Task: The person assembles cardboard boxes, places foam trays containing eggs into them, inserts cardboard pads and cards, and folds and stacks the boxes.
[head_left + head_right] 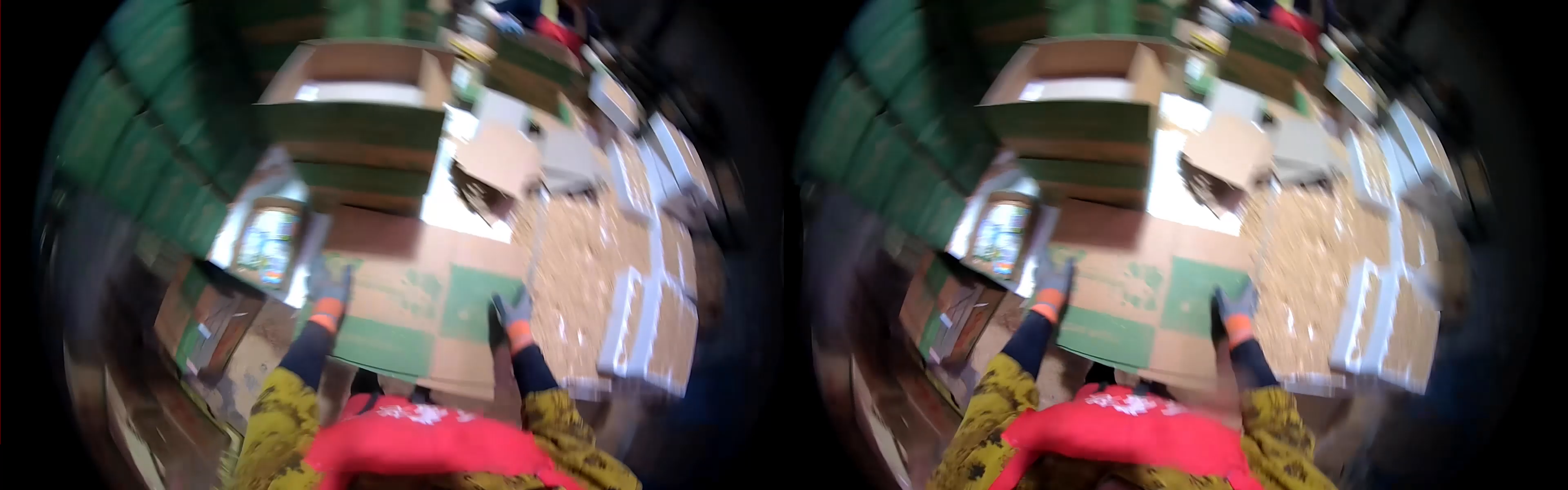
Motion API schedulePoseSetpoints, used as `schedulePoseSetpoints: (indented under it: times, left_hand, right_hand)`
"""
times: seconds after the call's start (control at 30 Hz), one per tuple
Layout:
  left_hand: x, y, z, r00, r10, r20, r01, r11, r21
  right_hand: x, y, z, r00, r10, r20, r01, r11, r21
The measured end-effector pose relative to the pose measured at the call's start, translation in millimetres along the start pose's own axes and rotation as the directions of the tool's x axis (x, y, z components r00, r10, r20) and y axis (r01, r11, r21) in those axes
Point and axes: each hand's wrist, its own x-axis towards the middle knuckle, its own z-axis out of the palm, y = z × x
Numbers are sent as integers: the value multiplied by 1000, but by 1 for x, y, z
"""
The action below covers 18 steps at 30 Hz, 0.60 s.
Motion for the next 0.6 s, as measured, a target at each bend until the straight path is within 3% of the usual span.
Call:
schedulePoseSetpoints:
  times: [0.03, 0.07, 0.1, 0.13, 0.17, 0.2, 0.23, 0.27, 0.33, 0.37, 0.4, 0.43, 0.5, 0.53, 0.57, 0.6]
  left_hand:
    - [3, -14, 21, 993, 27, -119, -18, 997, 77]
    - [9, -16, 26, 991, -81, -110, 91, 991, 96]
    - [11, -10, 19, 984, -161, -73, 156, 986, -65]
    - [11, -4, 19, 954, -230, -194, 205, 969, -139]
    - [19, -18, 22, 962, -128, -242, 35, 934, -356]
    - [23, -14, 15, 941, -80, -330, -71, 904, -422]
    - [20, 0, -4, 938, -172, -302, 32, 909, -416]
    - [18, 9, -18, 921, -160, -354, -5, 906, -423]
    - [13, 42, -75, 926, -196, -321, -17, 831, -556]
    - [-1, 67, -120, 840, -53, -540, -238, 858, -455]
    - [-16, 92, -171, 690, 90, -718, -425, 854, -301]
    - [-29, 110, -222, 615, 283, -736, -547, 826, -139]
    - [-32, 124, -256, 479, 594, -646, -674, 721, 164]
    - [-28, 129, -258, 436, 713, -549, -694, 655, 299]
    - [-23, 132, -261, 558, 762, -329, -700, 645, 305]
    - [-24, 134, -270, 641, 763, -85, -712, 632, 306]
  right_hand:
    - [6, 13, 9, 996, -85, -2, 85, 994, 67]
    - [21, 36, 23, 995, -101, 16, 93, 959, 269]
    - [11, 8, -2, 995, -47, 85, -3, 859, 511]
    - [8, 1, -10, 999, -35, -17, 39, 921, 388]
    - [16, 3, -16, 999, 16, 48, -40, 832, 553]
    - [34, 19, -14, 999, -30, 24, 6, 755, 656]
    - [36, 2, -29, 991, -55, 124, -58, 650, 758]
    - [23, -13, -58, 972, -79, 223, -147, 537, 830]
    - [22, -38, -92, 917, -297, 268, -227, 164, 960]
    - [1, -69, -119, 901, -359, 242, -188, 178, 966]
    - [29, -24, -128, 927, -299, 225, -96, 392, 915]
    - [56, -28, -141, 680, -731, -56, 482, 389, 785]
    - [54, -46, -150, 487, -865, -125, 716, 313, 624]
    - [38, -43, -153, 751, -659, -51, 464, 471, 751]
    - [21, -47, -153, 921, -381, 74, 155, 535, 830]
    - [26, -48, -159, 788, -611, -77, 528, 607, 594]
